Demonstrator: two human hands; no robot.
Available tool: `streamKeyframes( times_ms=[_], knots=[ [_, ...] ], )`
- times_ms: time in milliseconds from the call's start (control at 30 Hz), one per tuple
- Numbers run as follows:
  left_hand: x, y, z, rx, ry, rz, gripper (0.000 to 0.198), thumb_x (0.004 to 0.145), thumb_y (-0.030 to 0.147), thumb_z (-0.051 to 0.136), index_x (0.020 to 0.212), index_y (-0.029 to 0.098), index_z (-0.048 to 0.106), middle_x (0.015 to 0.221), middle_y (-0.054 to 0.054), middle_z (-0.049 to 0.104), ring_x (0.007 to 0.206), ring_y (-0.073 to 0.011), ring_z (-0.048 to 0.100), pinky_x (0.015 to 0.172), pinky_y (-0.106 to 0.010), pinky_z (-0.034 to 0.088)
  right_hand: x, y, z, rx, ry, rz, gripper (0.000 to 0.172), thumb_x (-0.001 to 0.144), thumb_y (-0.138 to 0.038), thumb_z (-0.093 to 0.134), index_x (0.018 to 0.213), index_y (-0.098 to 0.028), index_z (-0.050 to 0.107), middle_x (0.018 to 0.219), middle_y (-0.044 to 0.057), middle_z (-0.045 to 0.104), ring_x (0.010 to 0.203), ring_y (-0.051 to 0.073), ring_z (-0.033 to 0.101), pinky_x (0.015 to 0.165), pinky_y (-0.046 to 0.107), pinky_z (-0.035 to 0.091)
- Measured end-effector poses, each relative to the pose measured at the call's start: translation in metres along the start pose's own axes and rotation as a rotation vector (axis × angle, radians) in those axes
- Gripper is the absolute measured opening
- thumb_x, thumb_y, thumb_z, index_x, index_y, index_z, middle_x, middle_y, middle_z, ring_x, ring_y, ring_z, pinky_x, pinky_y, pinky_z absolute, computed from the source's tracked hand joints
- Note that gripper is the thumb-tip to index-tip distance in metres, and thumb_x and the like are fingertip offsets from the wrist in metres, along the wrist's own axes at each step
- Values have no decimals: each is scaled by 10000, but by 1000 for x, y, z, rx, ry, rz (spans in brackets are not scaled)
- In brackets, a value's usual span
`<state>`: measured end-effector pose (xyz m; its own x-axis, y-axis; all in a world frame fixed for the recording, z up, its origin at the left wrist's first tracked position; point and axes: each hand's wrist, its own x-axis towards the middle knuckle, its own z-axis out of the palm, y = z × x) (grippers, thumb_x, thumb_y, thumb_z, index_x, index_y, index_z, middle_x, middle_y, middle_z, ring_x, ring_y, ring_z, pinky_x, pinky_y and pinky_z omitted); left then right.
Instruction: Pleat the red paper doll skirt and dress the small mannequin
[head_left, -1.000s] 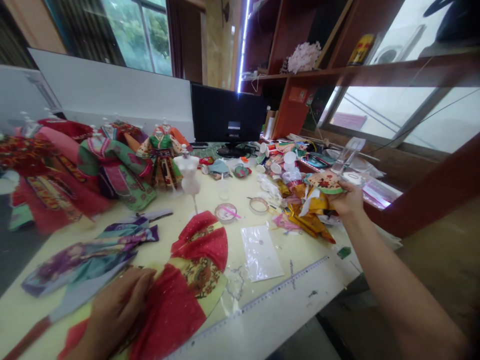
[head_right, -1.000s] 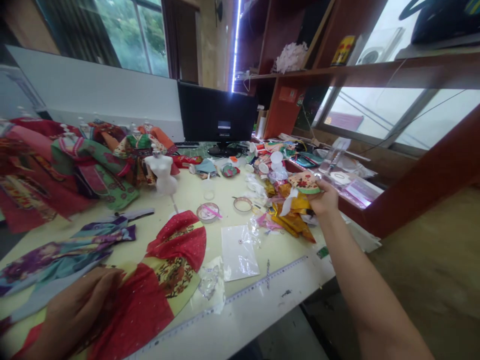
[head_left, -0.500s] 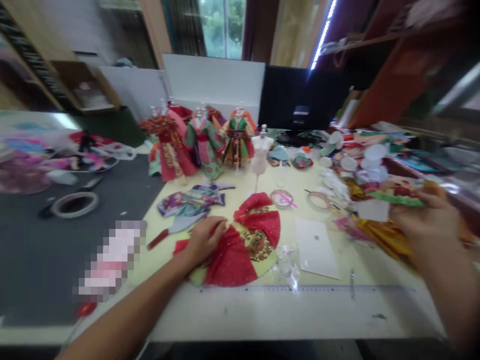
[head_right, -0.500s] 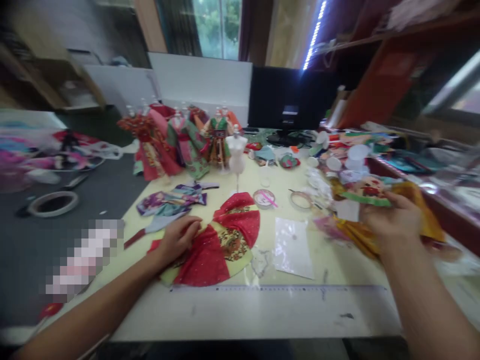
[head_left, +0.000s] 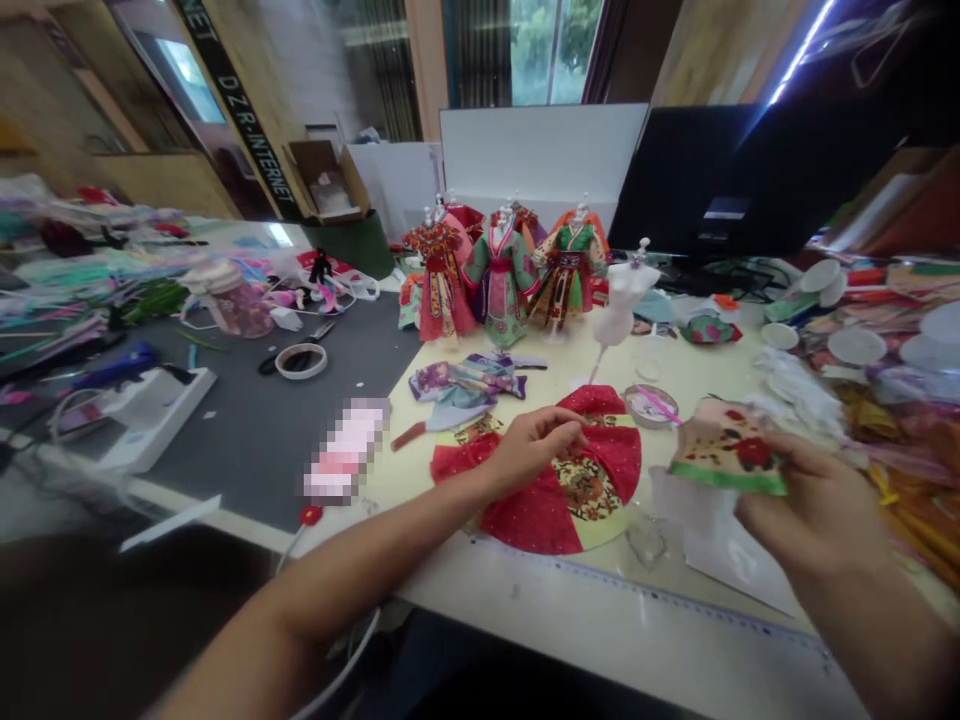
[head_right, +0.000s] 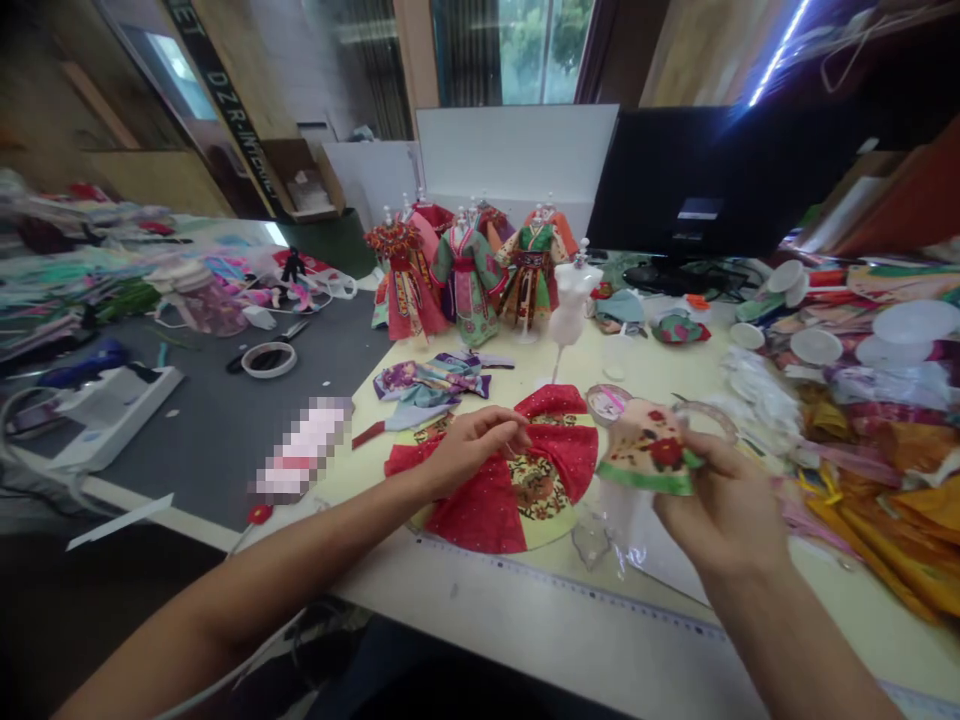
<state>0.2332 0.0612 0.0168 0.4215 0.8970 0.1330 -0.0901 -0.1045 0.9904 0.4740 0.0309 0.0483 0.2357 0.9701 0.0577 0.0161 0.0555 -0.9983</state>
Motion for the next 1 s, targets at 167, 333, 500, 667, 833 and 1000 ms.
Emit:
streamKeyframes(
  times_ms=[167,333,500,667,833,1000],
  knots=[
    [6,0,15,-197,-68,-145,393,779,425,582,1073,164,582,1092,-108,616,987,-195,564,827,-327,431,-10,11,36,523,-230,445,135,647,-227,543,754,-215,625,745,38,703,782,227,675,714,373,571],
    [4,-8,21,-317,-129,-202,359,696,352,690,986,155,616,940,-55,642,836,-138,582,764,-266,417,-18,9,56,613,-247,411,150,681,-173,541,793,-195,638,738,14,705,728,195,675,684,332,570],
    [4,-16,21,-342,-93,-204,235,658,323,719,720,128,604,660,17,582,605,-66,511,619,-197,376,-15,14,59,649,-138,372,113,683,-144,565,771,-175,631,727,-8,690,654,134,654,651,249,556],
    [6,-16,22,-450,-10,-236,226,687,324,691,696,130,573,659,10,581,608,-76,529,620,-198,408,-14,20,58,602,-139,285,114,698,-156,600,806,-163,635,752,-3,678,669,129,644,639,240,552],
    [7,-8,21,-667,102,-310,130,657,211,681,698,134,585,641,7,595,584,-103,559,559,-210,452,-16,21,58,578,-172,297,163,698,-170,635,861,-171,641,804,7,682,705,135,643,634,231,548],
    [10,-1,17,-871,187,-412,84,717,146,563,757,108,625,673,-26,654,602,-126,607,585,-230,497,-15,27,57,589,-236,344,237,715,-194,649,951,-196,630,872,1,678,720,124,636,586,210,531]
  ],
)
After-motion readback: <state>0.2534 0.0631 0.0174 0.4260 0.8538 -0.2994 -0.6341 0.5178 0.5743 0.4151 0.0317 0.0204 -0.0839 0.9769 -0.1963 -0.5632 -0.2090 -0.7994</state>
